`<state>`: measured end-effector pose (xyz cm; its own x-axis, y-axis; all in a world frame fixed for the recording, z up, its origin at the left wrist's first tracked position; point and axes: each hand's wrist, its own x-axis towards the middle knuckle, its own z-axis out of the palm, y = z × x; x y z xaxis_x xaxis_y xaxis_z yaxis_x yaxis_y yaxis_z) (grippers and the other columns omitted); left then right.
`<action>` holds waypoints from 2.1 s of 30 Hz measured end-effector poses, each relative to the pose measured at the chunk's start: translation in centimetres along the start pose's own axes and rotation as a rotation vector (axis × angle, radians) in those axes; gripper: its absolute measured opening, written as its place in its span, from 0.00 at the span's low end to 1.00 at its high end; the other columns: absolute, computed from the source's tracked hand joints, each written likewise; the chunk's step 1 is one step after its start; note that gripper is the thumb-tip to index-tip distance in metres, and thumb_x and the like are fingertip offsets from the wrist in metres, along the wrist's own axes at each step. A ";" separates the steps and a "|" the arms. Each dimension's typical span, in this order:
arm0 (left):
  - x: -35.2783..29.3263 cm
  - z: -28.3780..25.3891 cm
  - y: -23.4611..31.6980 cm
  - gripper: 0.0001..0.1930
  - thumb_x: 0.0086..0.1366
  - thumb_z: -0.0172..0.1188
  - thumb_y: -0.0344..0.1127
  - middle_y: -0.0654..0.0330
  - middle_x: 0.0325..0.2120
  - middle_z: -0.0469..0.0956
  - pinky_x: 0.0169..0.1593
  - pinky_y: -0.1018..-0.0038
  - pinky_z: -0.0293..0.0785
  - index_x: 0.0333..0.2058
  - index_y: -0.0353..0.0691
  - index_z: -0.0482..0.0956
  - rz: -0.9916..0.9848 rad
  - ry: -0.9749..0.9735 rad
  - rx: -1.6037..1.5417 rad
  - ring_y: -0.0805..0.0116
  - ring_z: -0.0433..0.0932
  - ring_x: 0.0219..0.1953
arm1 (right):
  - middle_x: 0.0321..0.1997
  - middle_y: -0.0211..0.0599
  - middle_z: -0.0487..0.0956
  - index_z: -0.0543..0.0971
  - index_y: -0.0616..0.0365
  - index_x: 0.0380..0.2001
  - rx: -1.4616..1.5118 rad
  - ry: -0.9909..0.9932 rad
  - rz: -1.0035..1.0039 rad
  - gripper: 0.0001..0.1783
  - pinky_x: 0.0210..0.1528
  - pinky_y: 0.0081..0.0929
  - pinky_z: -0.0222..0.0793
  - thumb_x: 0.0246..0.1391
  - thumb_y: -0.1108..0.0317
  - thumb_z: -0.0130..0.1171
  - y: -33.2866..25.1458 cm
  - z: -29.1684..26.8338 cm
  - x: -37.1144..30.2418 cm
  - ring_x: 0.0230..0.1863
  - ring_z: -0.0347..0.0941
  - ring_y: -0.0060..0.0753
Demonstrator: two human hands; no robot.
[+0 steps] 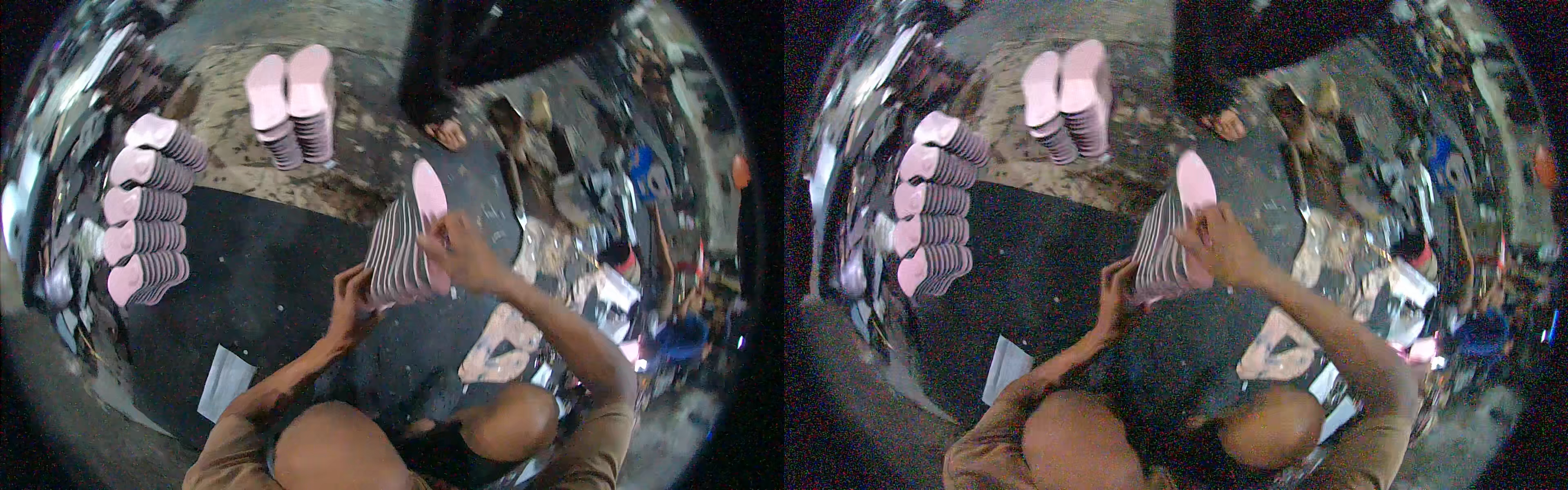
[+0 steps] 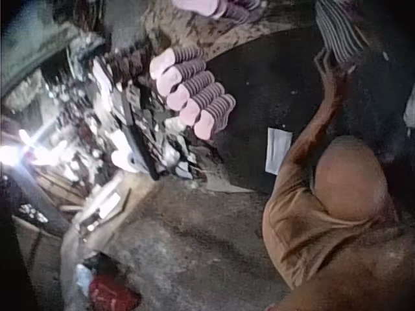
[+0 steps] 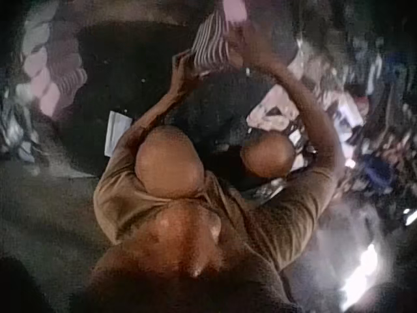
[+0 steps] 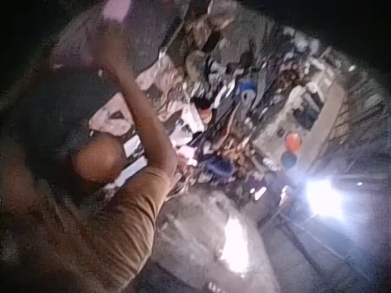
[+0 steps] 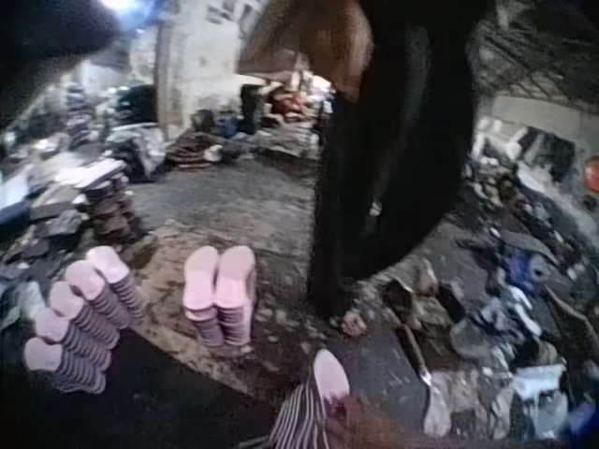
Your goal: The person sits on the floor and assembles pink slippers by hand. They pick up a pink sole and a beige insole, align them, and use a small metal tool to press or secure the insole into the sole. The person repeats this process for multiple pairs, stacking the finished slippers nearby.
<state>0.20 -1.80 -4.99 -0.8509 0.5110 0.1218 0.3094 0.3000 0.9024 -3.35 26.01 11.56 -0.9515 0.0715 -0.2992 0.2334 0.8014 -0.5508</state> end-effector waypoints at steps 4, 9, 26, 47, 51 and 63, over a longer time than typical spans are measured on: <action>-3.8 -3.2 3.8 0.61 0.54 0.85 0.36 0.45 0.75 0.59 0.76 0.51 0.67 0.80 0.45 0.54 0.038 -0.458 -0.092 0.43 0.64 0.76 | 0.54 0.59 0.76 0.66 0.68 0.56 0.410 0.021 0.382 0.32 0.60 0.48 0.74 0.72 0.50 0.67 5.1 8.2 -17.8 0.54 0.78 0.51; 2.1 -0.5 3.3 0.64 0.64 0.79 0.53 0.38 0.79 0.54 0.78 0.45 0.63 0.84 0.42 0.40 -0.289 -0.666 0.062 0.38 0.60 0.77 | 0.68 0.63 0.74 0.62 0.71 0.68 0.573 0.312 0.285 0.42 0.71 0.48 0.70 0.69 0.52 0.70 8.4 14.4 -19.8 0.70 0.75 0.55; -2.0 1.3 8.4 0.61 0.58 0.77 0.29 0.43 0.72 0.64 0.78 0.55 0.61 0.81 0.37 0.41 -0.115 -0.440 0.110 0.48 0.68 0.74 | 0.69 0.54 0.71 0.60 0.59 0.75 0.525 0.757 -0.054 0.50 0.69 0.43 0.75 0.52 0.80 0.72 7.4 13.6 -23.2 0.71 0.73 0.53; 2.4 6.3 8.7 0.80 0.45 0.79 0.71 0.32 0.73 0.56 0.75 0.35 0.52 0.84 0.40 0.37 0.175 -0.397 0.912 0.29 0.58 0.74 | 0.37 0.46 0.88 0.87 0.61 0.44 -0.011 1.117 0.562 0.15 0.44 0.41 0.82 0.59 0.64 0.75 32.1 10.4 -23.2 0.38 0.87 0.45; 8.6 3.1 9.5 0.77 0.46 0.83 0.64 0.34 0.74 0.59 0.78 0.44 0.53 0.83 0.35 0.42 -0.047 -0.667 0.624 0.38 0.60 0.75 | 0.40 0.49 0.88 0.85 0.63 0.49 0.103 1.184 0.588 0.13 0.46 0.42 0.83 0.62 0.71 0.65 33.5 9.5 -23.8 0.40 0.88 0.46; 14.3 10.5 9.3 0.68 0.49 0.84 0.50 0.48 0.78 0.61 0.80 0.58 0.56 0.82 0.37 0.51 -0.259 -1.691 0.087 0.53 0.60 0.79 | 0.56 0.51 0.78 0.73 0.60 0.57 0.288 0.912 0.514 0.41 0.64 0.51 0.71 0.46 0.50 0.82 26.7 13.3 -24.3 0.59 0.75 0.59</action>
<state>-4.63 16.76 0.79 0.4650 0.6471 -0.6041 0.3156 0.5164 0.7961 28.68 37.75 -6.23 -0.4893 0.8685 0.0795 0.5718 0.3883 -0.7226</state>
